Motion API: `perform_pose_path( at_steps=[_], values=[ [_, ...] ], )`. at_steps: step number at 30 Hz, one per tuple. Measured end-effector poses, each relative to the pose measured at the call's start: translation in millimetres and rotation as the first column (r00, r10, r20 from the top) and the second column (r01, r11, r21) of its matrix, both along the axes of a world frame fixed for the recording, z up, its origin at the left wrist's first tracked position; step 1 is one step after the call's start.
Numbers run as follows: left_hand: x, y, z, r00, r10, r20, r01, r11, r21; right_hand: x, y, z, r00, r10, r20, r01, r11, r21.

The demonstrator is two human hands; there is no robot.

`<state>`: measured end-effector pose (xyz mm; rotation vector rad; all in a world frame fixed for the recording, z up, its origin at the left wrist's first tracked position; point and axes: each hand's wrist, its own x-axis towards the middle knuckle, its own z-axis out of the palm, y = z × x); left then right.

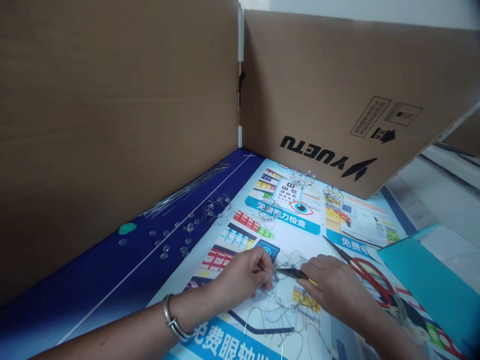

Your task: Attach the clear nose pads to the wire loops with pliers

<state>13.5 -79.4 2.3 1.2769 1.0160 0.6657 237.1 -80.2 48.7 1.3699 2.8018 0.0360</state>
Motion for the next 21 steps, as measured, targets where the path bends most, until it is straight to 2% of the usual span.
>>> perform_pose_path(
  at_steps=[6, 12, 21],
  values=[
    [0.5, -0.6, 0.2, 1.0, 0.009, -0.025, -0.008, 0.999, 0.053, -2.1, -2.2, 1.8, 1.0, -0.016, -0.001, 0.016, 1.0, -0.003],
    [-0.7, -1.5, -1.8, 1.0, 0.015, -0.005, -0.014, 0.996, 0.09, -4.2, -3.8, 5.3, 0.998, -0.066, 0.011, 0.067, 0.995, -0.072],
    [-0.3, -1.7, -2.7, 0.999, 0.021, 0.027, -0.023, 0.996, 0.09, -4.9, -5.9, 6.5, 0.996, -0.088, 0.026, 0.09, 0.993, -0.083]
  ],
)
